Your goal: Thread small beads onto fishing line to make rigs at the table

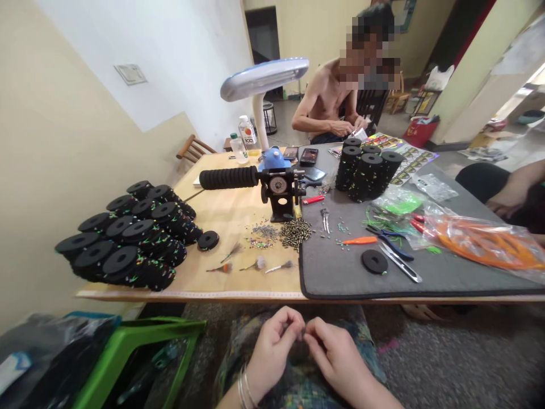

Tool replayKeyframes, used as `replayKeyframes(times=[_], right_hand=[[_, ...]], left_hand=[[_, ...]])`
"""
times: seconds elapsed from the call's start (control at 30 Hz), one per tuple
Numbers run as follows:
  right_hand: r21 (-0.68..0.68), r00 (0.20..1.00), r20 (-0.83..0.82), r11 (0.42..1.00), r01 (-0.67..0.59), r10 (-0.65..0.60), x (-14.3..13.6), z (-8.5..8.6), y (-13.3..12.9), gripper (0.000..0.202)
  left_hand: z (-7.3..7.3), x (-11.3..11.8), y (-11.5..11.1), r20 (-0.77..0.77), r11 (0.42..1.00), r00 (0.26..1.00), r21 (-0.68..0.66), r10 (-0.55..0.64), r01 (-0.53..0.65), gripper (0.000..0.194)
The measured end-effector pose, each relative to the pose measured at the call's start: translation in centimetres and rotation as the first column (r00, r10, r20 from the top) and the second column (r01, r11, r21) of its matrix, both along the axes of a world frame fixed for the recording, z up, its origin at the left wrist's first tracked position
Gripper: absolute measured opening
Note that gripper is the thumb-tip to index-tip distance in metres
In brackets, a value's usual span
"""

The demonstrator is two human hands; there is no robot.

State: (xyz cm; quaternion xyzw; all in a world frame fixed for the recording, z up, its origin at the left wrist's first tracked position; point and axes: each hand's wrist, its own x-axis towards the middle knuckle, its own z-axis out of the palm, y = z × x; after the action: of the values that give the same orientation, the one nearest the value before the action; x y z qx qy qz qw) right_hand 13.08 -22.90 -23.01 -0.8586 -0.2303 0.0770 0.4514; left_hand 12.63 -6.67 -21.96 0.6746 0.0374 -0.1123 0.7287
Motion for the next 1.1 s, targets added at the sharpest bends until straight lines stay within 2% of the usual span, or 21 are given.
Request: replayKeyframes(times=[0.17, 0.3, 0.4, 0.6, 0.7, 0.83, 0.93, 1.0, 1.1], right_hand=[[-0.067, 0.987, 0.153, 0.997, -0.043, 0.053, 0.3, 1.0, -0.4, 0.017], [-0.076, 0.956, 0.272, 0.993, -0.091, 0.108, 0.8, 1.9, -1.1, 0.017], [-0.070, 0.924, 0.377, 0.997, -0.037, 0.061, 1.7, 2.3, -2.5, 0.016], [-0.128, 0.838, 0.545, 0.989, 0.080, 0.003, 4.6, 3.1, -6.0, 0.013], [-0.149, 0.813, 0.581, 0.980, 0.132, -0.022, 6.2, 3.2, -7.3, 0.013], [-0.168, 0.795, 0.604, 0.964, 0.206, -0.065, 7.9, 3.2, -8.4, 0.015], [-0.188, 0.779, 0.622, 0.952, 0.240, -0.074, 8.4, 3.0, -8.4, 0.018], [-0.210, 0.763, 0.642, 0.941, 0.266, -0.072, 8.4, 2.8, -8.2, 0.021], [-0.252, 0.721, 0.691, 0.916, 0.313, -0.057, 8.4, 2.3, -7.9, 0.023]], left_hand=[[0.7, 0.2, -0.4, -0.122, 0.963, 0.993, -0.268, 0.002, -0.035, 0.025], [1.9, 0.3, -0.4, -0.215, 0.881, 0.976, -0.469, -0.047, -0.061, 0.028], [3.4, 0.4, 0.0, -0.224, 0.804, 0.973, -0.588, -0.061, -0.085, 0.028], [6.1, 0.6, 1.6, -0.179, 0.677, 0.984, -0.726, -0.013, -0.123, 0.021], [6.8, 0.8, 2.6, -0.184, 0.618, 0.982, -0.769, 0.031, -0.164, 0.020], [7.4, 0.9, 3.8, -0.195, 0.581, 0.975, -0.784, 0.106, -0.220, 0.021], [7.6, 0.8, 4.3, -0.190, 0.597, 0.970, -0.765, 0.151, -0.242, 0.022], [7.6, 0.8, 4.3, -0.182, 0.660, 0.966, -0.705, 0.183, -0.258, 0.022], [7.3, 0.8, 3.9, -0.138, 0.789, 0.957, -0.543, 0.254, -0.287, 0.023]])
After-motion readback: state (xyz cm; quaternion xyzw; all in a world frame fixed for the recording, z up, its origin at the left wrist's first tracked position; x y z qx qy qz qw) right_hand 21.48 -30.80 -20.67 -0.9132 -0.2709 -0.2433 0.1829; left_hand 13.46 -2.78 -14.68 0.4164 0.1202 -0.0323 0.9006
